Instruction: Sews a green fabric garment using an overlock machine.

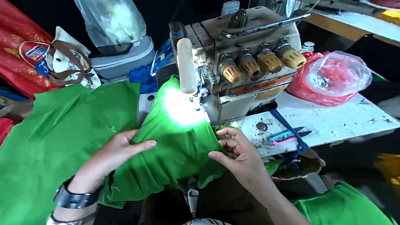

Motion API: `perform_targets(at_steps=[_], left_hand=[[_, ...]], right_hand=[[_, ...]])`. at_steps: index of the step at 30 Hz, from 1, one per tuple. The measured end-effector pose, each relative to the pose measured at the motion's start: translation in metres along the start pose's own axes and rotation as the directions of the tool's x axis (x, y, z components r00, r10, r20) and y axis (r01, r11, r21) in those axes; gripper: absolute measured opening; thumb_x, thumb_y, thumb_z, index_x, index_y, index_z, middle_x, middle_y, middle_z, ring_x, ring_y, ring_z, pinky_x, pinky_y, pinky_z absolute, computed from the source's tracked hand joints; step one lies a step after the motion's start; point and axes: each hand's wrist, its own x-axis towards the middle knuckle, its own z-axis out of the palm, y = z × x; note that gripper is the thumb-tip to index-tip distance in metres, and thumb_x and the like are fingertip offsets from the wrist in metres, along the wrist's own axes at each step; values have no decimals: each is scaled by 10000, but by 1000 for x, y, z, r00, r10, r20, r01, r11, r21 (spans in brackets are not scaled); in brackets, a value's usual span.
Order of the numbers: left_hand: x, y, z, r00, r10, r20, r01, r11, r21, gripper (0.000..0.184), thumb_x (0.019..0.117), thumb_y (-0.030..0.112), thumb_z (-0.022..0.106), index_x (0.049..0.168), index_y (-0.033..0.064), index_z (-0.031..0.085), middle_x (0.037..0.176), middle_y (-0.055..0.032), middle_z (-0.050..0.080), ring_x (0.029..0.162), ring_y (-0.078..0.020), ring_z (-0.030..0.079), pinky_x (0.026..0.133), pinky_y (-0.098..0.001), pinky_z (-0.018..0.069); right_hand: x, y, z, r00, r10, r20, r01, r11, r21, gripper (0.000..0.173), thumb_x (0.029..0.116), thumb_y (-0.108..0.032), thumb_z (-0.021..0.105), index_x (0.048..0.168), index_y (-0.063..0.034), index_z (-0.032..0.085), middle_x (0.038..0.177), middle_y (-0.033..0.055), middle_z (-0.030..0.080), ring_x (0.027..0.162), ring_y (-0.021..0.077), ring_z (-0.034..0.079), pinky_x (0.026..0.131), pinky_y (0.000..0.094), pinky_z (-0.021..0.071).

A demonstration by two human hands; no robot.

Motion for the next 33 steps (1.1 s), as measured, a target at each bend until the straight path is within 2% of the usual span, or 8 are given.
perform_targets(at_steps=[3,7,13,21,23,27,30,33], left_hand=[[-1,11,-19,999,10,-35,-17,980,-200,141,997,144,629,1066,167,749,955,59,763,844,-45,714,755,-242,602],[-1,20,-13,998,-13,64,33,942,-333,248,977,73,600,1199,121,699,1034,-8,761,911,-95,727,802,-274,615],[2,14,-12,998,61,20,-54,964,-259,317,864,-82,686,1132,83,715,997,-25,759,879,-92,722,781,-257,612],[-7,-6,-13,979,41,200,-29,998,-62,379,807,41,802,1166,123,712,991,-6,770,889,-118,734,774,-312,619],[-14,7,-8,986,79,144,-80,997,1,310,844,-25,742,1144,40,702,991,-43,767,882,-102,732,773,-272,614],[-39,104,35,935,-280,-220,278,960,-39,202,979,-144,499,1169,-156,564,1033,-171,639,916,-129,608,869,-257,508],[-25,3,-6,999,43,31,-36,981,-190,339,940,95,617,1278,101,642,1095,5,748,966,-62,716,832,-234,600],[-18,-20,-13,976,167,139,-133,965,-227,487,784,154,774,1261,178,680,1087,25,755,973,-74,721,824,-253,612]], right_hand=[[-6,-14,-3,998,49,30,-53,991,120,407,883,-114,752,1259,-182,613,845,-38,738,732,57,703,671,189,589],[-11,-7,1,995,85,45,-91,985,148,483,884,-43,739,1318,-161,562,871,-12,745,759,86,718,695,221,603],[-13,1,-2,994,90,60,-96,989,109,603,812,-20,805,1333,-165,537,883,-14,720,777,100,713,694,244,615],[-30,8,-4,998,-47,-38,47,999,-16,444,852,-152,804,1252,-153,612,866,-41,720,742,54,700,673,199,602],[-31,9,-5,989,-135,-62,130,989,-73,414,867,-188,793,1241,-115,629,831,-53,705,717,20,677,660,165,582],[-29,7,-6,967,-240,-92,228,966,-118,309,925,-262,728,1187,-115,658,866,-83,701,792,-22,675,721,134,572],[-29,5,-4,979,-181,-96,179,984,-27,363,891,-198,768,1225,-119,647,906,-50,716,815,30,699,723,179,599],[-28,4,-3,991,-119,-66,124,990,68,476,847,-65,792,1284,-128,613,988,-24,723,823,63,709,734,210,615]])
